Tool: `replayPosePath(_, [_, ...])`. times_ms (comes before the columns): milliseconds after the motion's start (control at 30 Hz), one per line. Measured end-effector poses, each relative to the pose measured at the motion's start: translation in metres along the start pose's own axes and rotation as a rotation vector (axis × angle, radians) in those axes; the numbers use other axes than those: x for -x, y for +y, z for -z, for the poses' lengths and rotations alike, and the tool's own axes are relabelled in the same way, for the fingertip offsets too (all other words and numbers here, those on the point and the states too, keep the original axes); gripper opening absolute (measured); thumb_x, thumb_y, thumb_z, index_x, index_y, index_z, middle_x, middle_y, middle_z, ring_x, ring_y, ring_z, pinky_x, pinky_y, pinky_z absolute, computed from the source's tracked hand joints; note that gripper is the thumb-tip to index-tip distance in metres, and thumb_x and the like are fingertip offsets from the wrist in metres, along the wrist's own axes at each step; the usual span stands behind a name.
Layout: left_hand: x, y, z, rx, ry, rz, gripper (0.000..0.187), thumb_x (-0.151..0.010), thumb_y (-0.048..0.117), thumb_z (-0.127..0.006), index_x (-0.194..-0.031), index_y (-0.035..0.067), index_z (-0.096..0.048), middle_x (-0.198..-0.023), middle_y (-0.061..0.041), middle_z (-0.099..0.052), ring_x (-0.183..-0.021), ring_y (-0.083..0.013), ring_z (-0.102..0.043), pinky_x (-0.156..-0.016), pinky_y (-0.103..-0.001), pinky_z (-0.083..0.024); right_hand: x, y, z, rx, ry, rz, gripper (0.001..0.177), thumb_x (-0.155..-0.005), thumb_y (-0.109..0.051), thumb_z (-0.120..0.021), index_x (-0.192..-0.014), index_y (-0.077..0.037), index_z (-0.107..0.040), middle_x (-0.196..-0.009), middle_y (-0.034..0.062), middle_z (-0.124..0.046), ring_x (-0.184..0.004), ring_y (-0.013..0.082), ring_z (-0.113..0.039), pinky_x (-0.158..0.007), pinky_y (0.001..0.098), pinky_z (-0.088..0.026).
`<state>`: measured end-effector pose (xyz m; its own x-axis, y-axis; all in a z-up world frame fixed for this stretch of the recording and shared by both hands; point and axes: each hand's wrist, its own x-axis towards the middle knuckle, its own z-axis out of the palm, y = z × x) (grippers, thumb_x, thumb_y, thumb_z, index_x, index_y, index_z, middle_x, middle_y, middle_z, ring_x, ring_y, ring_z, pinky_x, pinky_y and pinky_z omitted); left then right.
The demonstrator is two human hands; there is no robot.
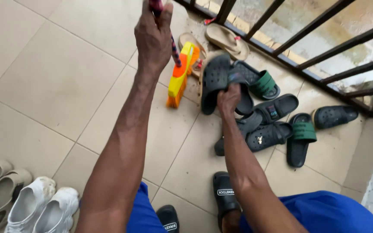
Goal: Sweep debris and organize footwear on a balcony or hallway area.
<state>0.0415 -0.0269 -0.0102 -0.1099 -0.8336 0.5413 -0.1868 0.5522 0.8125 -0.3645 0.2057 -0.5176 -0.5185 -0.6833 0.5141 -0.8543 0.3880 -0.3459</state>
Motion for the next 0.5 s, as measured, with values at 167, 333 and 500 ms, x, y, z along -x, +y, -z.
replayPosePath(167, [-0.001,-0.005,-0.009,-0.021,0.069,-0.06,0.034,-0.107,0.037,-0.061,-0.113,0.004,-0.059,-0.085,-0.015,-0.07,-0.076,-0.0365,-0.069,-0.067,-0.046,-0.054,-0.05,-0.201,0.111,-0.177,-0.3,-0.348,0.02,-0.087,-0.018,-0.071,-0.083,0.001,-0.066,-0.079,0.0249,-0.059,-0.076,0.047,-0.06,-0.072,0.0594,-0.044])
replayPosePath(333, [0.0,-0.038,-0.029,-0.034,0.082,0.072,0.033,-0.103,0.037,-0.06,-0.096,0.006,-0.062,-0.082,-0.016,-0.071,-0.075,-0.036,-0.072,-0.067,-0.046,-0.055,-0.027,-0.291,0.196,-0.106,-0.335,-0.189,0.021,-0.063,-0.01,-0.071,-0.082,-0.001,-0.07,-0.083,0.0236,-0.065,-0.08,0.0493,-0.062,-0.071,0.0564,-0.05])
replayPosePath(500, [0.002,-0.045,-0.046,-0.132,0.115,-0.006,0.034,-0.102,0.039,-0.059,-0.096,0.006,-0.061,-0.083,-0.018,-0.069,-0.081,-0.039,-0.069,-0.07,-0.049,-0.053,0.023,-0.37,0.244,-0.227,-0.382,-0.222,0.017,-0.072,-0.011,-0.07,-0.088,-0.004,-0.071,-0.09,0.0197,-0.069,-0.087,0.044,-0.067,-0.077,0.053,-0.053])
